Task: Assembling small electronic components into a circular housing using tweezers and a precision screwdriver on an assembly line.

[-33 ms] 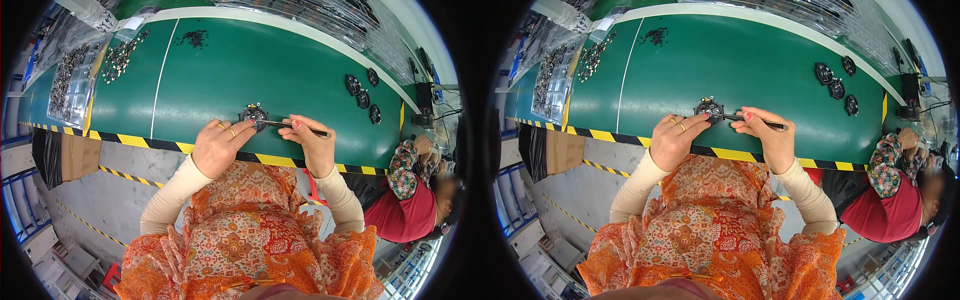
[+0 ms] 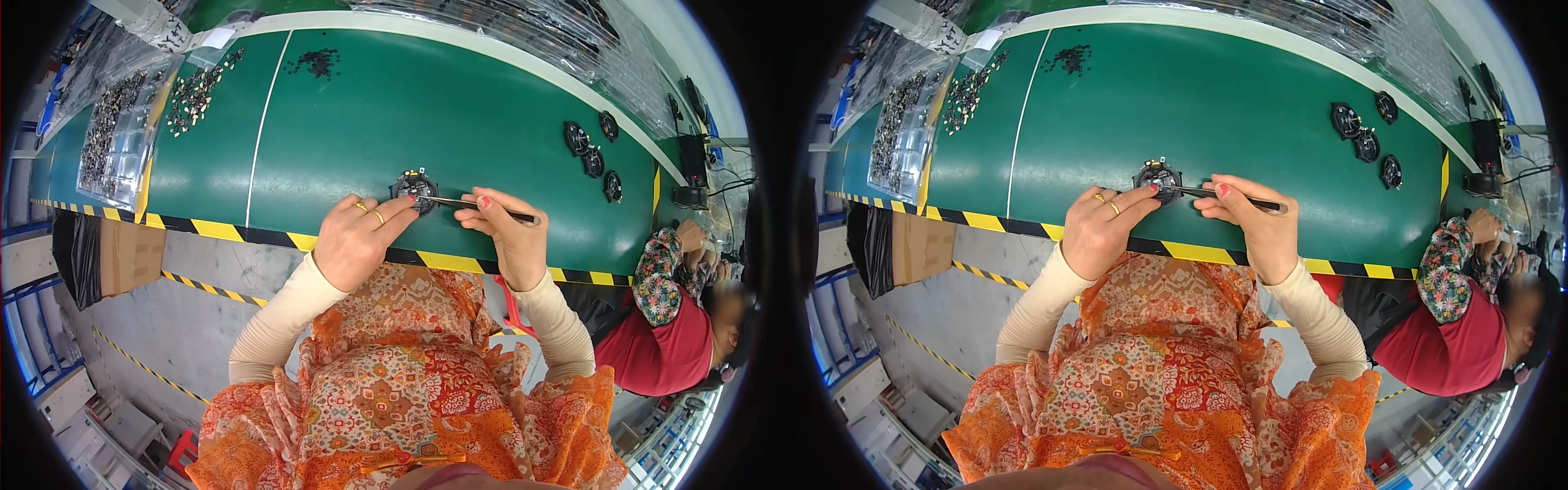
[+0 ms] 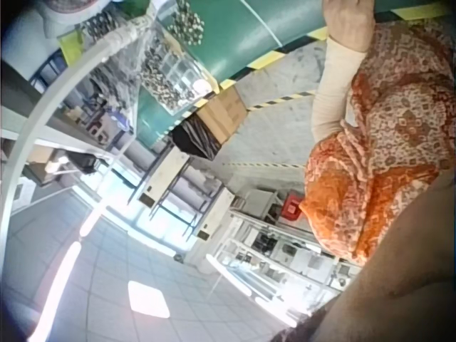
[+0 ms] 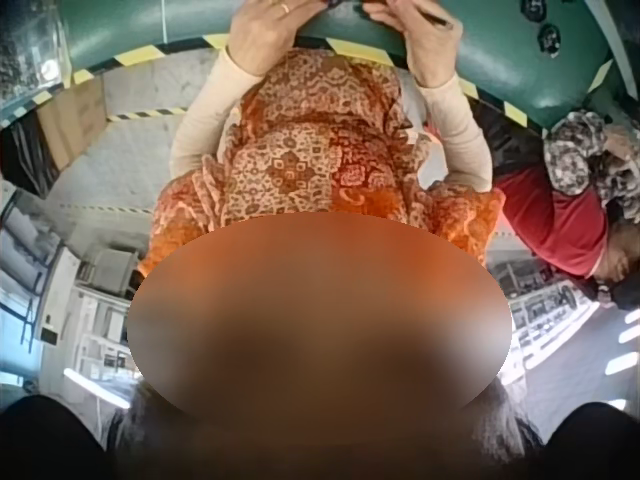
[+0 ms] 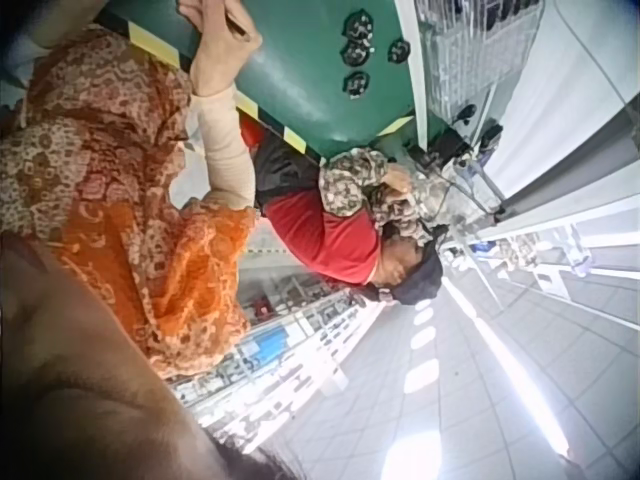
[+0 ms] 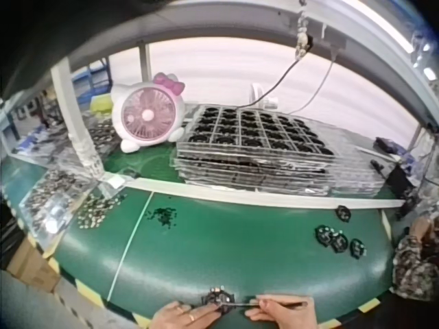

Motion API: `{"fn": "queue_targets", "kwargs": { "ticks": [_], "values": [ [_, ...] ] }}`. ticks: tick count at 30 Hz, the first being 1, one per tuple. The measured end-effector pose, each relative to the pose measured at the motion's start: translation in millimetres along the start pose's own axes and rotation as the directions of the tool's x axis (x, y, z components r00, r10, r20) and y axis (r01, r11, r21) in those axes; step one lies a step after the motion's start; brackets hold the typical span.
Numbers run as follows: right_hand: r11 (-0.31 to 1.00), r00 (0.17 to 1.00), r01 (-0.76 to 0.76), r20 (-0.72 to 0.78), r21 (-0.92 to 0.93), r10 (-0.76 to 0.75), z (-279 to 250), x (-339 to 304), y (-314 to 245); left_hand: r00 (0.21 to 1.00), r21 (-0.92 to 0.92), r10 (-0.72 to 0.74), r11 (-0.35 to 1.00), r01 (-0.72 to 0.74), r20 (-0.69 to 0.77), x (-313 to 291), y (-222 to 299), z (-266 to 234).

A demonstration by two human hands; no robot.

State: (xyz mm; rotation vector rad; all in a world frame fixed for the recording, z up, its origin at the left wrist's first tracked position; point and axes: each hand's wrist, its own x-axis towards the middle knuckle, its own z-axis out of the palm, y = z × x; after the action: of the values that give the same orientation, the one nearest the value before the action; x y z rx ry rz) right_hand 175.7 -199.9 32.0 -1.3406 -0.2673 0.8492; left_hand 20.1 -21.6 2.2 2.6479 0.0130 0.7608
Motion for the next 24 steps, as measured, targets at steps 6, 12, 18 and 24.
{"fn": "queue_targets", "kwargs": {
  "ticks": [6, 12, 18, 24],
  "values": [
    [0.994, 0.997, -0.073, -0.032, 0.085, 0.076, -1.3, -0.3, 0.5, 1.0, -0.002, 0.003, 1.0, -0.003, 0.009, -0.9, -0.4, -0.6],
    [0.982, 0.991, -0.123, -0.039, 0.144, 0.13, -4.5, -0.3, 2.0, 0.999, 0.008, 0.033, 0.999, -0.033, 0.023, -2.2, -2.8, -0.2],
    [0.975, 0.985, -0.154, -0.051, 0.158, 0.163, -1.6, -0.1, 2.0, 1.0, 0.013, 0.014, 1.0, -0.014, 0.02, -0.3, 1.4, -1.9],
    [0.97, 0.98, -0.171, -0.067, 0.174, 0.185, -0.9, -4.2, 2.4, 0.999, 0.027, 0.008, 1.0, -0.009, 0.034, -0.7, 2.1, -1.4]
  ]
}}
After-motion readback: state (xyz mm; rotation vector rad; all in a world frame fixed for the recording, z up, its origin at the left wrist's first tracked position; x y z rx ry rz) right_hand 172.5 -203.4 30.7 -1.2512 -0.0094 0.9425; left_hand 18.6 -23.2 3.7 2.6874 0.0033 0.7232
